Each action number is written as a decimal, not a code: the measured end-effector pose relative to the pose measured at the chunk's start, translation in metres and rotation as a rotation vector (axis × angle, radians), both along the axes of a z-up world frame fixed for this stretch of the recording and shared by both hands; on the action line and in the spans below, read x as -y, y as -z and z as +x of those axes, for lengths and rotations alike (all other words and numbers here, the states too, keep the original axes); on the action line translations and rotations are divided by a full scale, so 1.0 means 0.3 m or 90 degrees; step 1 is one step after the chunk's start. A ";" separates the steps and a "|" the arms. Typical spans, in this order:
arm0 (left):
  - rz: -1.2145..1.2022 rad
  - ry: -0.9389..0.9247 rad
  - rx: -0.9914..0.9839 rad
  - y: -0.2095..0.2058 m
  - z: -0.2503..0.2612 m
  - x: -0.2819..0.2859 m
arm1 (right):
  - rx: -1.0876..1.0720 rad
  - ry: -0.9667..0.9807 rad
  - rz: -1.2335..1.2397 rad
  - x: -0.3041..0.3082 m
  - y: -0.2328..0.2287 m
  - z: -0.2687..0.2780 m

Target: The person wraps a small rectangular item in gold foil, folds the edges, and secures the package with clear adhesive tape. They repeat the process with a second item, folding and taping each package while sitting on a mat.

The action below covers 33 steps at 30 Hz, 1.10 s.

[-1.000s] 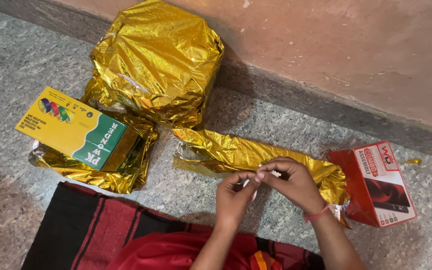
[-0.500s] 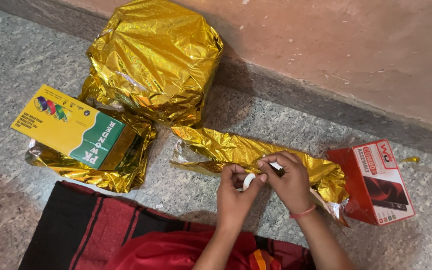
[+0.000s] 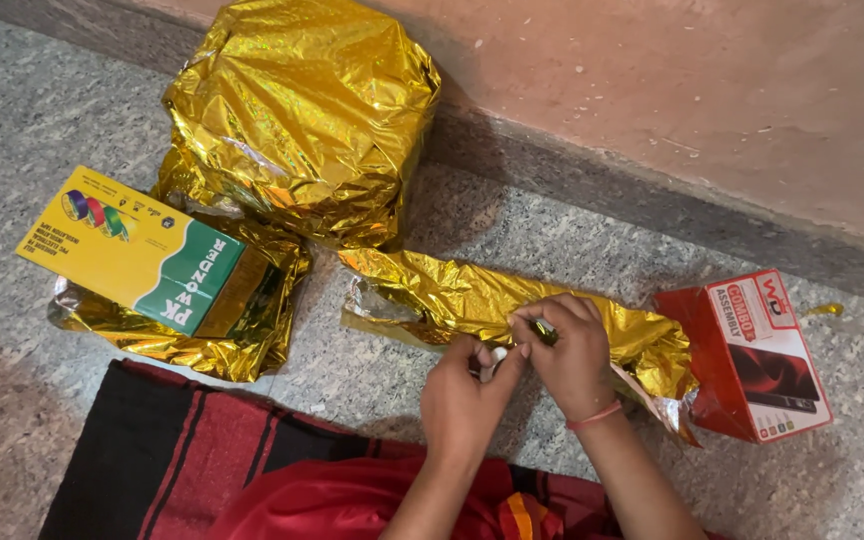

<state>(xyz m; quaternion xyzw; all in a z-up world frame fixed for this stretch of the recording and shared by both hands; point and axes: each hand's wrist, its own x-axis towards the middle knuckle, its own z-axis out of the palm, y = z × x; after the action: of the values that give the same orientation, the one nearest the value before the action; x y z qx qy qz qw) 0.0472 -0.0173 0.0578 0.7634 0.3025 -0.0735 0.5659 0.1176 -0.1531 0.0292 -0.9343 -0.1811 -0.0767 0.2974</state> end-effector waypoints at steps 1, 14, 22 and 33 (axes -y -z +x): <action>0.011 0.003 0.002 -0.007 -0.001 -0.001 | -0.011 0.004 0.012 0.003 -0.001 0.003; 0.026 0.056 -0.023 0.094 -0.035 -0.004 | -0.113 0.036 0.042 0.015 -0.001 0.043; -0.284 -0.041 0.026 0.251 -0.036 0.014 | -0.125 0.048 0.075 0.018 0.014 0.038; -0.072 0.074 -0.014 0.210 -0.043 0.000 | -0.039 -0.017 0.081 0.025 0.017 0.024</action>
<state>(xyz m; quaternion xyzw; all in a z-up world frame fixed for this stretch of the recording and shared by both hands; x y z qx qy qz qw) 0.0344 -0.0172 -0.0052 0.7455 0.2590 -0.1319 0.5998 0.1249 -0.1606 0.0242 -0.9131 -0.1788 -0.0556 0.3622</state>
